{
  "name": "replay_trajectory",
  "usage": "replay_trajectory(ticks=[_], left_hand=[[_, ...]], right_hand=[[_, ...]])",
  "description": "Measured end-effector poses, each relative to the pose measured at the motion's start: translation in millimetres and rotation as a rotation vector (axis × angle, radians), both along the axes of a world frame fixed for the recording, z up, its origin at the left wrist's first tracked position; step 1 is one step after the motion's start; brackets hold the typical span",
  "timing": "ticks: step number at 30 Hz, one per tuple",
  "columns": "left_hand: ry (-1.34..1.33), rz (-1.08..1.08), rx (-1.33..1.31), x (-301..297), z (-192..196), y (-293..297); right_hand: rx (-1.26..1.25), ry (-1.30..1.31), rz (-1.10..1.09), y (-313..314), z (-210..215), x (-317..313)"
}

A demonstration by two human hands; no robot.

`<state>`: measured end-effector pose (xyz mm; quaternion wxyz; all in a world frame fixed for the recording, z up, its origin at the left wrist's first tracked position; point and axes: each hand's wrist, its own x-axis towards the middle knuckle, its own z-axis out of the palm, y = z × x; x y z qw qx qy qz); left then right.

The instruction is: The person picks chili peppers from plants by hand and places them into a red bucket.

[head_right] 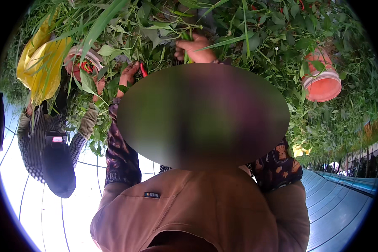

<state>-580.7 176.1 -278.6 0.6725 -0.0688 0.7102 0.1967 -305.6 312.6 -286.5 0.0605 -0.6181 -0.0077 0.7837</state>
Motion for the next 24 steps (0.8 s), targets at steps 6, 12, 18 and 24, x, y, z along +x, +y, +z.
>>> replay_trajectory(ticks=[6, 12, 18, 24], left_hand=[[-0.319, 0.252, 0.235, -22.4, -29.2, -33.5], [-0.207, -0.032, 0.328, -31.6, -53.0, -65.1], [0.897, -1.261, 1.142, -29.4, -24.8, -7.9], [0.363, -0.063, 0.372, -35.0, 19.8, 8.4]], right_hand=[[0.738, -0.342, 0.519, 16.8, -144.4, 30.2], [0.883, -0.292, 1.031, 26.5, -166.1, -6.0], [0.470, 0.182, 0.449, 33.2, -93.5, 3.2], [0.056, 0.234, 0.385, 17.1, -8.6, 41.9]])
